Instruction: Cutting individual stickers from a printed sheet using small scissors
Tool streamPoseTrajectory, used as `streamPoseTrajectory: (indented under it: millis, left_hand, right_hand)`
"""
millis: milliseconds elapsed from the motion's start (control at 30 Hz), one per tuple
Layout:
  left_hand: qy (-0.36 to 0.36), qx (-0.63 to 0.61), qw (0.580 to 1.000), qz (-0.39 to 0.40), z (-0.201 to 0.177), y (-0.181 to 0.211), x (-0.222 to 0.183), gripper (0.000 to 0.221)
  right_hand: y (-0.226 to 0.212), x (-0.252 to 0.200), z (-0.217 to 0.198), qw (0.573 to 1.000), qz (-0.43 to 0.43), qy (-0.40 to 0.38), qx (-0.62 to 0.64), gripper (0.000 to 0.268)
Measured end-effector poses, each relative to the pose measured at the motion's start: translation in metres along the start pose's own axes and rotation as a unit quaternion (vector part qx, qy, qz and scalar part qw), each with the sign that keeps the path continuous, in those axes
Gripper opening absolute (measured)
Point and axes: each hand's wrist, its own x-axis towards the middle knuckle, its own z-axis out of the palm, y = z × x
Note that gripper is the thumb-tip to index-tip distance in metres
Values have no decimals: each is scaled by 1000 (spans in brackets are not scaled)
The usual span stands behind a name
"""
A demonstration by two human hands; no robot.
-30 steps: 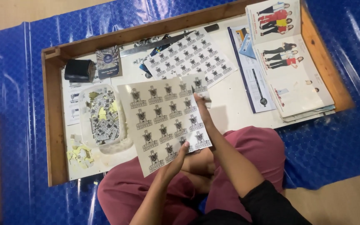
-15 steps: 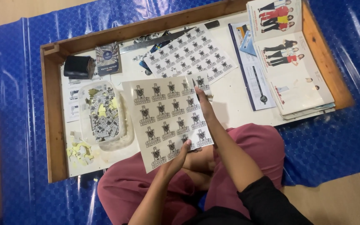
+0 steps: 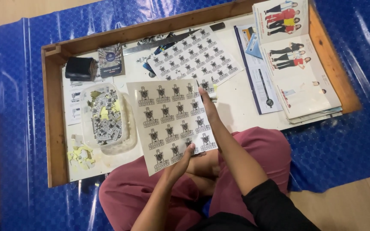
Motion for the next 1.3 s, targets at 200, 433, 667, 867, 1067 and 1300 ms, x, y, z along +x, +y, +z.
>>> streamPoseTrajectory:
  millis: [200, 433, 667, 867, 1067, 1300]
  left_hand:
    - [41, -159, 966, 201, 2, 16, -13, 26]
    - [23, -197, 959, 201, 2, 7, -12, 32]
    - [107, -136, 983, 69, -14, -20, 15, 50]
    - [155, -128, 976, -84, -28, -41, 63, 108]
    - [72, -329, 937, -96, 9, -76, 131, 79]
    - [181, -234, 936, 188, -3, -44, 86, 62]
  right_hand:
    - [-9, 0, 10, 1000, -15, -4, -5, 62]
    - [-13, -37, 40, 999, -34, 35, -2, 53]
    - [-23, -83, 99, 991, -3, 81, -103, 53]
    - [5, -76, 57, 999, -3, 45, 22, 47]
    - [-14, -111, 70, 997, -49, 35, -52, 51]
    - [0, -99, 43, 938, 2, 30, -346, 22]
